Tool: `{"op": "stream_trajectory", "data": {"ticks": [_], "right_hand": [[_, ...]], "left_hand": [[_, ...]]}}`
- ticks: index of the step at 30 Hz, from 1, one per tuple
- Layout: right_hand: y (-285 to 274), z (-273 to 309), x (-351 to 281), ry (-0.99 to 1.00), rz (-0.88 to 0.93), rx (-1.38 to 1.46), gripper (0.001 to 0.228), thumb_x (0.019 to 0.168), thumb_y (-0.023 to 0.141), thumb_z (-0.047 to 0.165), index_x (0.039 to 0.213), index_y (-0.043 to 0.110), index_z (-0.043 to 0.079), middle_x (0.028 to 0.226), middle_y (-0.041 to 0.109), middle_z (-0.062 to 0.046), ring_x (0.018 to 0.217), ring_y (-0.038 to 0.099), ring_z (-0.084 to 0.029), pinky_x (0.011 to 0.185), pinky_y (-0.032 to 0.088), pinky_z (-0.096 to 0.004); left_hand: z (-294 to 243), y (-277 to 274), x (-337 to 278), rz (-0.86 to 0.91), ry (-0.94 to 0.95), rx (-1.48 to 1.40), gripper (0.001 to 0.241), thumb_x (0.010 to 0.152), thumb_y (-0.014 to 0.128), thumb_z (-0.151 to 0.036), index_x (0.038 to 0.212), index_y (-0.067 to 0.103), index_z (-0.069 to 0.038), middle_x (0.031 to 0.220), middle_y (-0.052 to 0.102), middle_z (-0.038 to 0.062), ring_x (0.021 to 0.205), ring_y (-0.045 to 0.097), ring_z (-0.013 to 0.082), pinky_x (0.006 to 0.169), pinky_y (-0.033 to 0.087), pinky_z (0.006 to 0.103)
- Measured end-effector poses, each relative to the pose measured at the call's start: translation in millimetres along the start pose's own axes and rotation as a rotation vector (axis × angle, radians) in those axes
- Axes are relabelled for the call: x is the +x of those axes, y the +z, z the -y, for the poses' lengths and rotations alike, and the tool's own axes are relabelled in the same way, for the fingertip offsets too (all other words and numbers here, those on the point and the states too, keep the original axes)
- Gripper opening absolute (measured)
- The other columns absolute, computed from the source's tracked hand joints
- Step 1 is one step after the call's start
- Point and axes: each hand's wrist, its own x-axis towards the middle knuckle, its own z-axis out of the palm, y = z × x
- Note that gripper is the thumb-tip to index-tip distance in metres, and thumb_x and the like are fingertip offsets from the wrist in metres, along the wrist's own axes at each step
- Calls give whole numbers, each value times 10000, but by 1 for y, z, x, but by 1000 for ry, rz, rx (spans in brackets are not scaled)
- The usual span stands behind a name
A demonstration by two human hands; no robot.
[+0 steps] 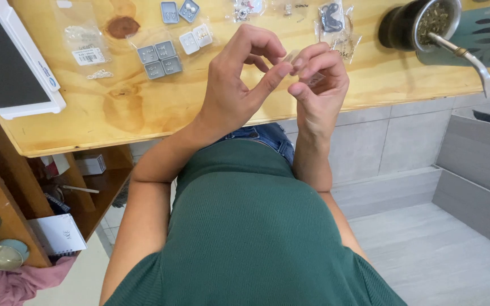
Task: Inspecting small jewelry charms and placing them into individual plastic bags on a wooden table.
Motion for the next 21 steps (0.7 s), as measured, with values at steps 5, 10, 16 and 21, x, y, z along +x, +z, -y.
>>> {"op": "stream_trajectory", "data": {"ticks": [5, 10, 16, 21], "right_hand": [[-9, -8, -5, 131, 1, 213, 377, 922, 826, 290, 918, 469, 168, 959, 608, -54, 711, 539, -126, 647, 420, -241], [-1, -12, -9, 37, -131, 192, 340, 931, 798, 181, 926, 460, 138, 939, 579, -54, 715, 568, -152, 675, 484, -261], [17, -11, -14, -182, -258, 44, 296, 981, 746, 217, 991, 465, 126, 956, 575, -59, 796, 588, -172, 747, 560, -332], [17, -14, -19, -194, -274, 3, 249, 984, 728, 170, 1047, 491, 125, 967, 567, -60, 877, 570, -119, 847, 507, -244]], "left_hand": [[6, 1, -3, -55, 150, 174, 112, 1055, 650, -59, 1089, 544, -45, 1075, 609, 99, 1034, 607, 232, 768, 548, 337], [10, 5, -12, -102, 334, 606, 108, 1082, 610, -168, 1078, 700, -108, 1047, 603, 45, 843, 577, 216, 754, 471, 351], [1, 9, -11, -130, 387, 879, 39, 1074, 667, -210, 1067, 697, -186, 1032, 610, -28, 837, 567, 161, 772, 414, 327], [0, 7, -8, -146, 401, 867, 31, 1064, 696, -216, 1062, 697, -185, 1022, 648, -33, 824, 578, 160, 788, 417, 325]]}}
